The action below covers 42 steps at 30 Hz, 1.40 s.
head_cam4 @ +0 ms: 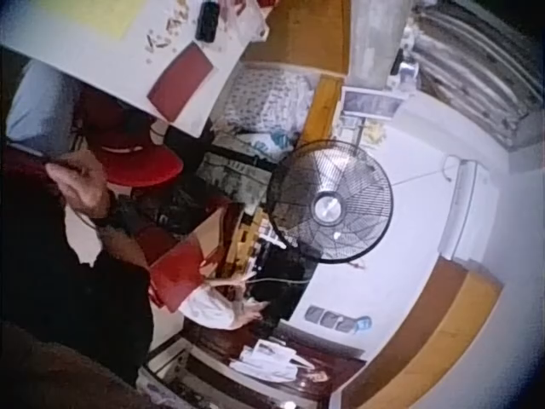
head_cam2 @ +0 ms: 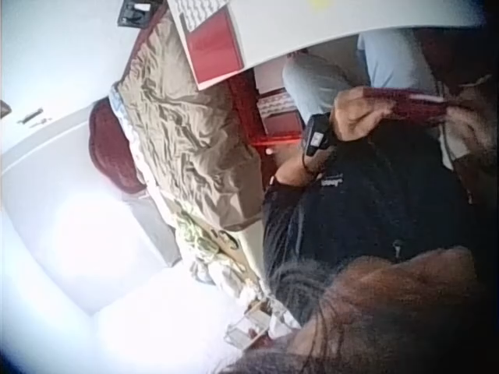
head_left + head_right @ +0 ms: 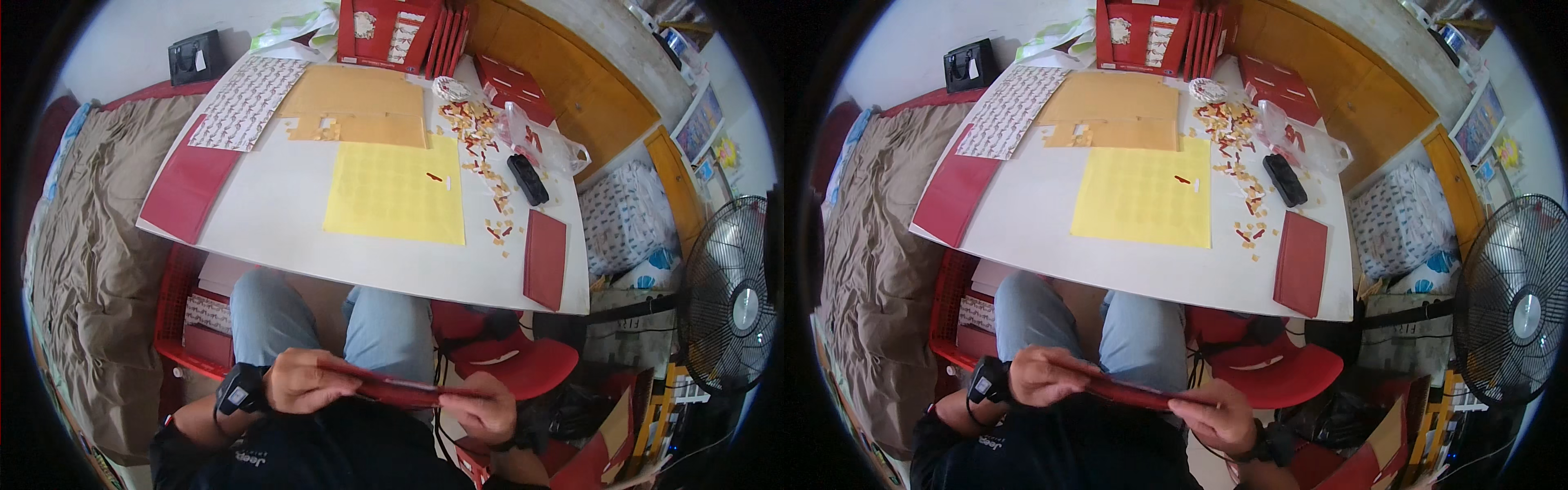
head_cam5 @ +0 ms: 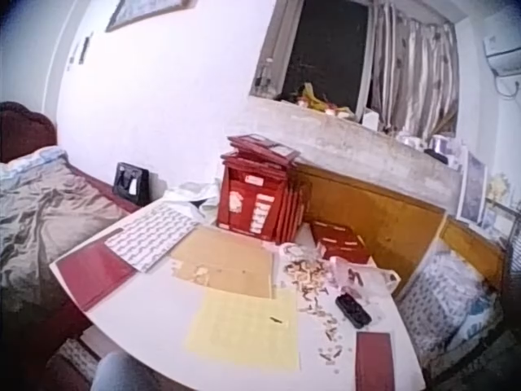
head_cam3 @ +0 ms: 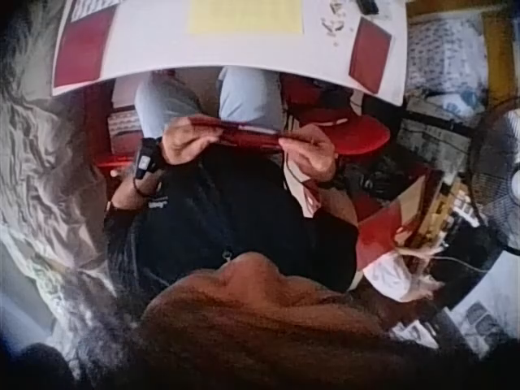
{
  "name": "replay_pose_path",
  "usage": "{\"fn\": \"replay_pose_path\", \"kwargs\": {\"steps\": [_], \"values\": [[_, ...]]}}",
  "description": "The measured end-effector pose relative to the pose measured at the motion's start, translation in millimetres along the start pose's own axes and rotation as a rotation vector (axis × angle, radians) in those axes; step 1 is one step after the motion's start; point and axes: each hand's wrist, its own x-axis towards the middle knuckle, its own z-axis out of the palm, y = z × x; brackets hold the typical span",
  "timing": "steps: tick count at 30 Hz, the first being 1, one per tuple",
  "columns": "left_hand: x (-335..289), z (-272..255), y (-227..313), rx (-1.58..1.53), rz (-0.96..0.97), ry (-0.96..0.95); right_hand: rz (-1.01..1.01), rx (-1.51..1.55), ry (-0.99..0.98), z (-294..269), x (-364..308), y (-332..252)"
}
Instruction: The person is seen folding and packing red paper bags into their original retail packaging on a desk.
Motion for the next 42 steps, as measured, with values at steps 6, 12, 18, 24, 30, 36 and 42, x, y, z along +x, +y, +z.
{"fn": "replay_pose_path", "kwargs": {"steps": [6,12,18,24,30,36,42], "values": [[19,14,-15,0.052,-0.319,0.232,0.194,-0.398,0.33,1,16,9],[38,33,-37,-0.006,-0.63,0.519,0.002,-0.732,-0.003,30,57,-2],[11,44,-64,-0.189,-0.577,0.659,0.1,-0.766,-0.202,94,50,59],[0,46,-77,-0.213,-0.537,0.694,0.096,-0.847,-0.23,102,49,68],[4,42,-64,-0.475,-0.398,0.599,0.039,-0.857,-0.105,91,38,64],[26,23,-48,-0.689,-0.5,0.196,-0.116,-0.852,0.077,93,25,66],[31,21,-53,-1.05,-0.683,-0.026,-0.138,-0.801,0.129,99,27,60]]}}
